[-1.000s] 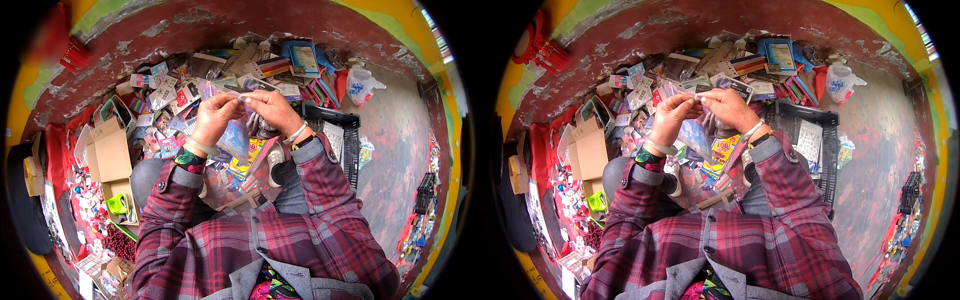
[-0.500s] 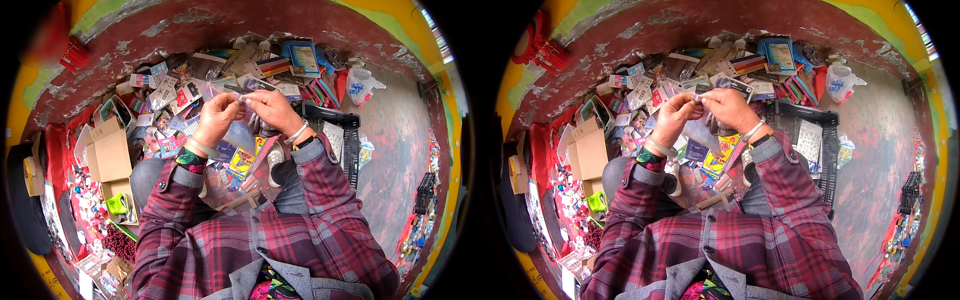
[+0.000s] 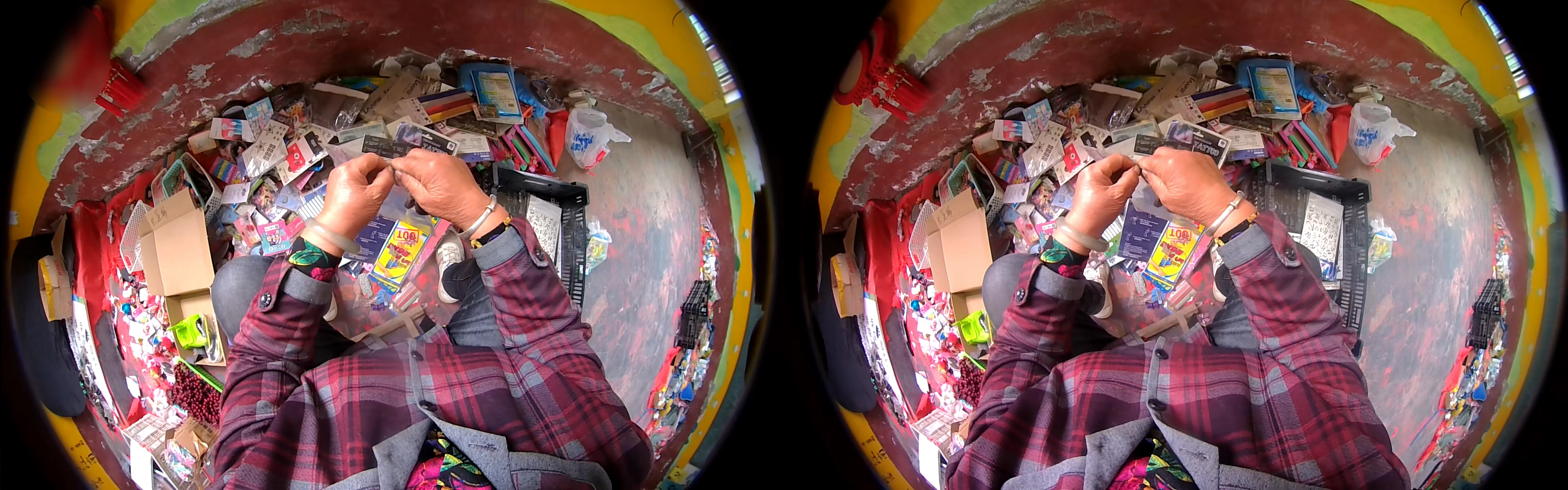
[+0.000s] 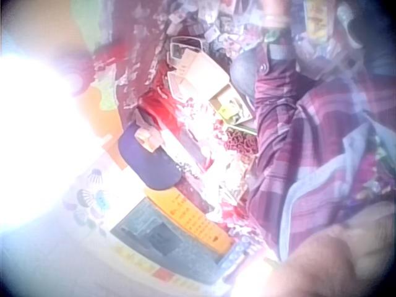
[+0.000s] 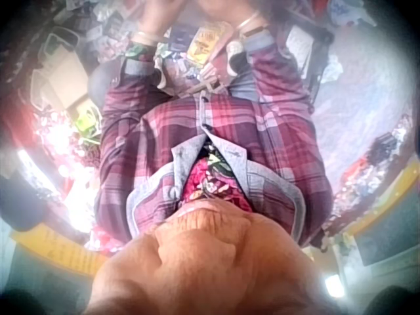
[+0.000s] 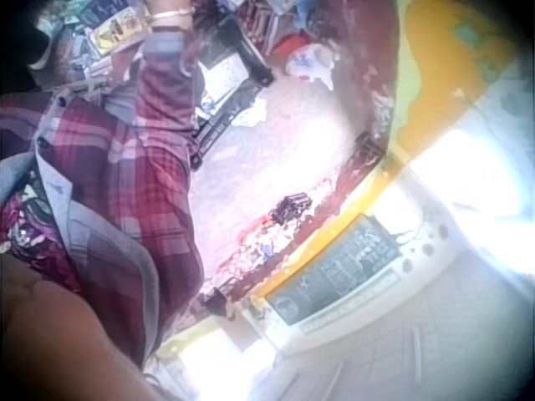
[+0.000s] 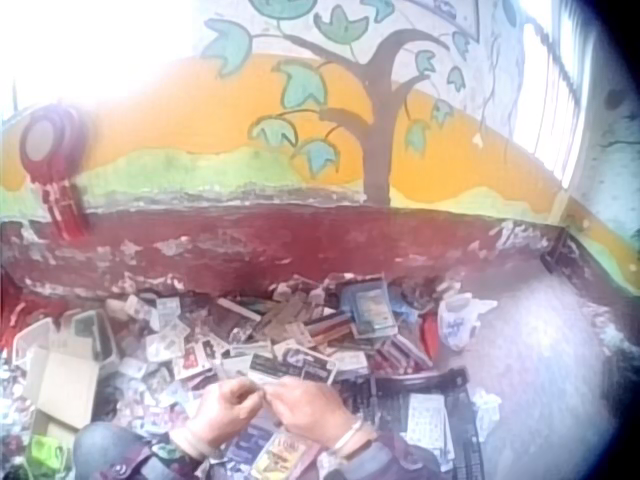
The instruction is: The person sits on the floor and sorts through a pile of stationery items, including temporary tattoo sheets and sticker packs. They pick up individual items, flip them over to inspect both sides, and wipe the surfaces with a cloth before placing them back into the pile.
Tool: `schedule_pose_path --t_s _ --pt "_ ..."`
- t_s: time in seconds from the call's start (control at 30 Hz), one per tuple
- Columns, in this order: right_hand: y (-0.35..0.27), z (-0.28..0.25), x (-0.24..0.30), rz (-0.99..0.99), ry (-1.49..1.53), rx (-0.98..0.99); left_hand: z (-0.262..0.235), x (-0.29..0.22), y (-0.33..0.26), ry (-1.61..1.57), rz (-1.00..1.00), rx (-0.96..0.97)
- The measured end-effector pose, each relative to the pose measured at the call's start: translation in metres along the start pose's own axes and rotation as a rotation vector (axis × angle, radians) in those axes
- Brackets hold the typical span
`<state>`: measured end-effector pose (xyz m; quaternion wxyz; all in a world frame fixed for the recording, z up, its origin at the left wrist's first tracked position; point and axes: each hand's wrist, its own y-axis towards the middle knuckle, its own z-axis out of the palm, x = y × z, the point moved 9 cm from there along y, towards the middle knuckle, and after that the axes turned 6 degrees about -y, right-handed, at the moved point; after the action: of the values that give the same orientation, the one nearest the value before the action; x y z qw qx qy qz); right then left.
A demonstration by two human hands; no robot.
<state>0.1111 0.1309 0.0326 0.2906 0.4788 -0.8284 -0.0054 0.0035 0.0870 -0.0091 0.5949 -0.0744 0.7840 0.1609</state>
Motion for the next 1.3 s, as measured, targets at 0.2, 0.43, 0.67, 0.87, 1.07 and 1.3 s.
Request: schedule_pose_path --t_s 0.2,0.43,0.67,0.87,1.07,1.3 --pt "-0.001 0.006 -0.003 0.001 -0.003 -0.047 -0.003 -0.017 -0.002 0.252 0.151 -0.074" --pt "0.002 0.022 -0.03 0.2 0.526 0.036 -0.001 0.013 -0.003 -0.366 -0.185 -0.1" --pt "-0.001 0.031 -0.045 0.319 0.728 0.113 0.004 0.023 -0.002 -0.663 -0.214 -0.062" --pt "0.001 0.023 -0.041 0.273 0.632 0.067 0.003 0.02 -0.002 -0.658 -0.177 -0.053" --pt "0.002 0.014 -0.034 0.216 0.56 -0.047 0.002 0.019 -0.003 -0.656 -0.203 -0.094" --pt "-0.009 -0.004 -0.075 0.53 1.037 -0.124 -0.034 0.031 0.006 -0.8 -0.214 -0.237"
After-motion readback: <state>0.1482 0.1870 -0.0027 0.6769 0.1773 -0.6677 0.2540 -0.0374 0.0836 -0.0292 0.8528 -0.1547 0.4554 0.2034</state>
